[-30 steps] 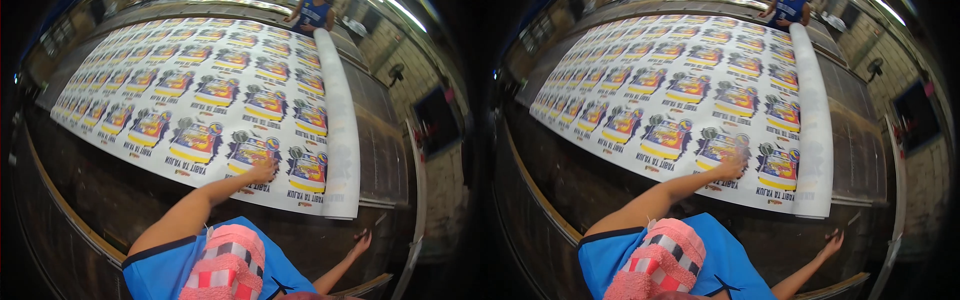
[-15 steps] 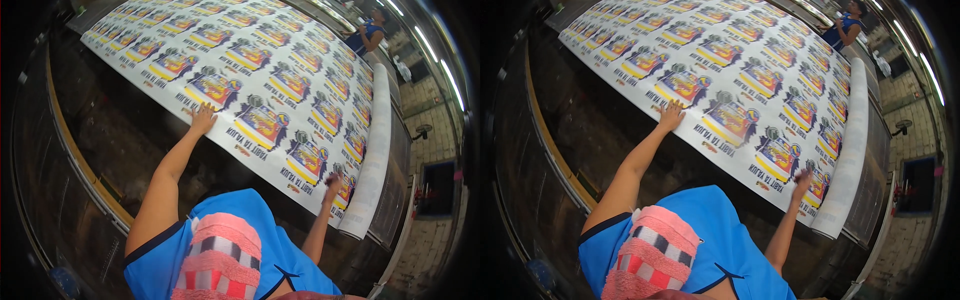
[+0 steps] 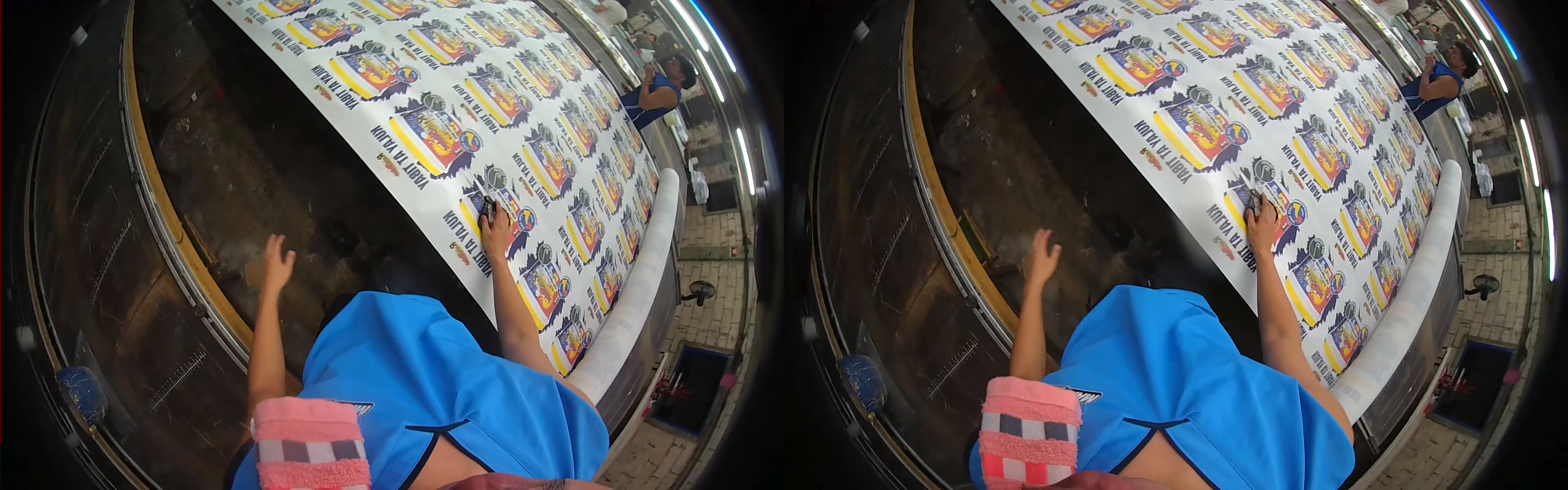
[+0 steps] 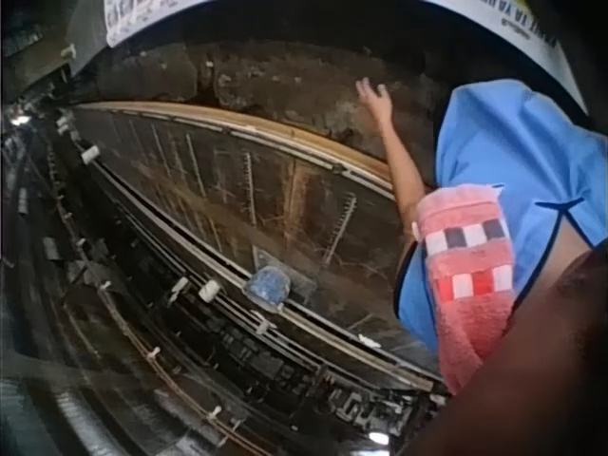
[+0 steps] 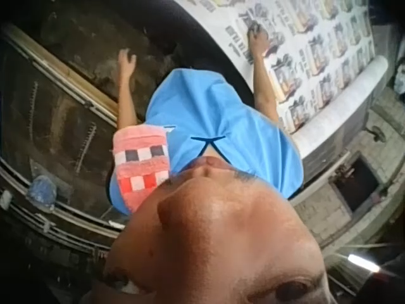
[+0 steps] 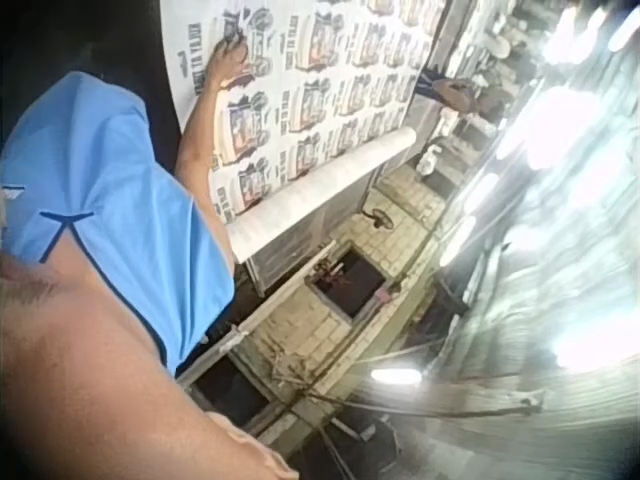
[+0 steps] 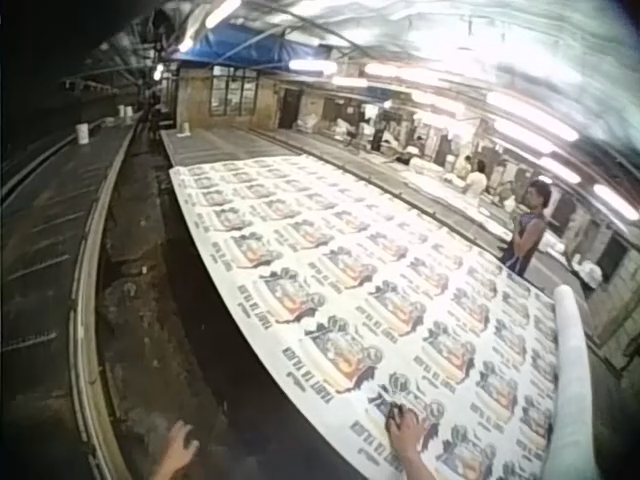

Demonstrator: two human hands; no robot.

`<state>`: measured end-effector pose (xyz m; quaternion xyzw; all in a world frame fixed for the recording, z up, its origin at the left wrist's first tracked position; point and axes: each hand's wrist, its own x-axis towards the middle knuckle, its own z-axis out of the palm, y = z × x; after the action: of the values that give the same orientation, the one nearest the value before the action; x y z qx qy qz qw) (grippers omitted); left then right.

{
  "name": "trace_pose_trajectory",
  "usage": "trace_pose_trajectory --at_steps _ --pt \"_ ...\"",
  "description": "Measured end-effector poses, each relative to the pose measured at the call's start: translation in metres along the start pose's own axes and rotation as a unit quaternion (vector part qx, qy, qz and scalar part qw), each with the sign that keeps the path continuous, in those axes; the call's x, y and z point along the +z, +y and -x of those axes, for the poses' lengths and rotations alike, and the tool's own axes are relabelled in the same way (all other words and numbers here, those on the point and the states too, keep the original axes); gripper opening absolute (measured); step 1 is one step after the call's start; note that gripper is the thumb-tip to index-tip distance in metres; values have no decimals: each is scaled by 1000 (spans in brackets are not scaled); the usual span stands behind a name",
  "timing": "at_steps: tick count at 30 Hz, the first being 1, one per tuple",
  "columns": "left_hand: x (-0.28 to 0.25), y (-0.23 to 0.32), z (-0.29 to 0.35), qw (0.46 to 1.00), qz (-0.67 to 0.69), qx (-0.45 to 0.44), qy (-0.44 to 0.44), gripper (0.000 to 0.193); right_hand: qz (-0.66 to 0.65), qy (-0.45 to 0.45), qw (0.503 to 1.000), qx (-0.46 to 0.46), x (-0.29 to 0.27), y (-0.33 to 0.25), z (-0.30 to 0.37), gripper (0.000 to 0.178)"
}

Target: Rolling out a large sheet of printed material on a industrial table and cutting it with scissors.

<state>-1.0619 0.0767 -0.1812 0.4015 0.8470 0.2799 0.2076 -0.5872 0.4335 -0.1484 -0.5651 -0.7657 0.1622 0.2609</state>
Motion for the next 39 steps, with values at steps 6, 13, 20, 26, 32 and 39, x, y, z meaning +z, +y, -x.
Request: trace_pose_trajectory --at_steps 6,13,20,26,32,39 --pt "-174 -100 -27 929 -27 43 367 31 -1 -11 1000 -22 40 -31 -56 55" --pt "-245 -265 -8 785 -211 -403 419 62 -37 -4 999 -31 130 -113 -163 56" --pt "-231 -267 1 739 -241 -527 342 67 -22 -35 990 -133 245 -242 -249 54" --pt "-234 -257 -2 739 -221 -527 356 67 -259 -103 951 -134 310 -321 -304 53" --pt "-235 -248 -4 738 -229 -533 345 63 -154 -93 974 -136 351 -379 -342 51" --pt "-239 -240 -8 737 -247 -520 355 60 -140 -142 953 -228 415 -479 -368 56"
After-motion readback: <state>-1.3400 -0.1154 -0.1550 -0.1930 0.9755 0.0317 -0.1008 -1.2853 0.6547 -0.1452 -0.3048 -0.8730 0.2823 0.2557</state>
